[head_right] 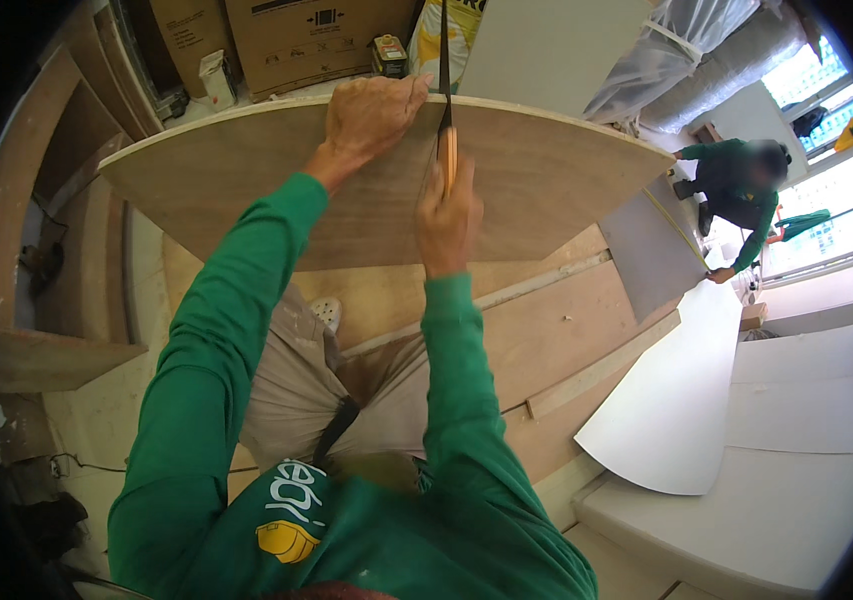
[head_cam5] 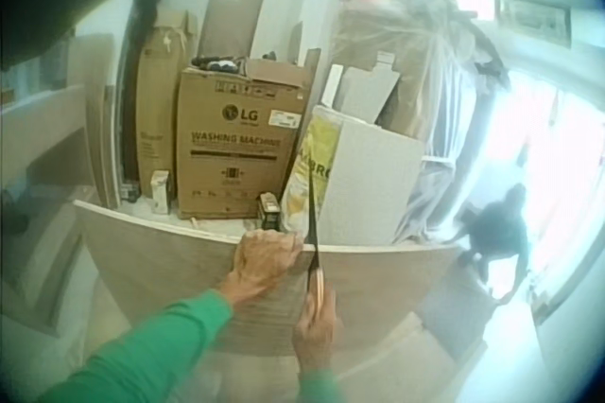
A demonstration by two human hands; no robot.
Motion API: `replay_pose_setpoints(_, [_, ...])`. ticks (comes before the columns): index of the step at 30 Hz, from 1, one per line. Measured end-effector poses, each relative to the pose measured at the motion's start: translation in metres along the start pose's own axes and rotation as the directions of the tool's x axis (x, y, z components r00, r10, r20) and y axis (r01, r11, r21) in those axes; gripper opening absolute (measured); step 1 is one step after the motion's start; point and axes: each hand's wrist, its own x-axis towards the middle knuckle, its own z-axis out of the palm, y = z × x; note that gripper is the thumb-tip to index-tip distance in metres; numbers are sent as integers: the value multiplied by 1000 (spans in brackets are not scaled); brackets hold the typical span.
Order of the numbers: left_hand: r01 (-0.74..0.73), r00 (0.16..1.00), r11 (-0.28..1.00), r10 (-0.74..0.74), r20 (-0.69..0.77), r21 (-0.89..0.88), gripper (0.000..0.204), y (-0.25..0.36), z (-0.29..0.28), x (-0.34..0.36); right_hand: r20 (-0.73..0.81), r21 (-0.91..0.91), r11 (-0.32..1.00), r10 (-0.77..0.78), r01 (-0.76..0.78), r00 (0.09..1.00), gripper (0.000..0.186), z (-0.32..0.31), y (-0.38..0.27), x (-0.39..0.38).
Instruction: The person sits on the floor and uses a hand saw to cut along a curved line on a large wooden panel. A second person works nearby on a separate white panel. The camera wearer continues sawing steadily without completing the cut in the clip.
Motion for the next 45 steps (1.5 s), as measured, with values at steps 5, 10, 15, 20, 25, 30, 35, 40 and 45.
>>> replay_pose_setpoints(5, [21,1000,1000,-21,12,-1,54,-7,1,-1,-54,-7,992,-129,129,990,36,-11,21,-43])
replay_pose_setpoints(10, [76,997,997,-76,13,-1,54,-10,4,-6,111,-9,986,168,-168,980,39,-87,55,-220])
replay_pose_setpoints(15, [48,998,998,-49,28,30,53,-7,-7,-6,-27,20,991,-128,129,991,37,-31,32,-105])
replay_pose_setpoints(20, [2,999,1000,-3,-53,-26,53,-4,1,-1,-63,20,993,-111,113,992,22,-1,-11,4])
replay_pose_setpoints(25, [5,1000,999,-4,-23,41,53,-12,0,0,-53,-44,981,-192,190,980,34,-44,49,-141])
replay_pose_setpoints(30, [13,999,999,-11,-32,42,53,-16,8,-8,42,-23,999,28,-27,999,40,-86,32,-213])
replay_pose_setpoints(35, [19,1000,1000,-19,18,-11,55,-2,-1,2,-59,-27,988,-150,149,987,35,5,29,-12])
replay_pose_setpoints(40, [40,999,999,-40,34,2,56,-12,8,-6,-48,-5,991,-134,134,990,30,-10,20,-48])
replay_pose_setpoints(45, [63,997,998,-62,46,-7,55,-13,7,-5,33,-24,999,-26,26,999,39,-71,76,-212])
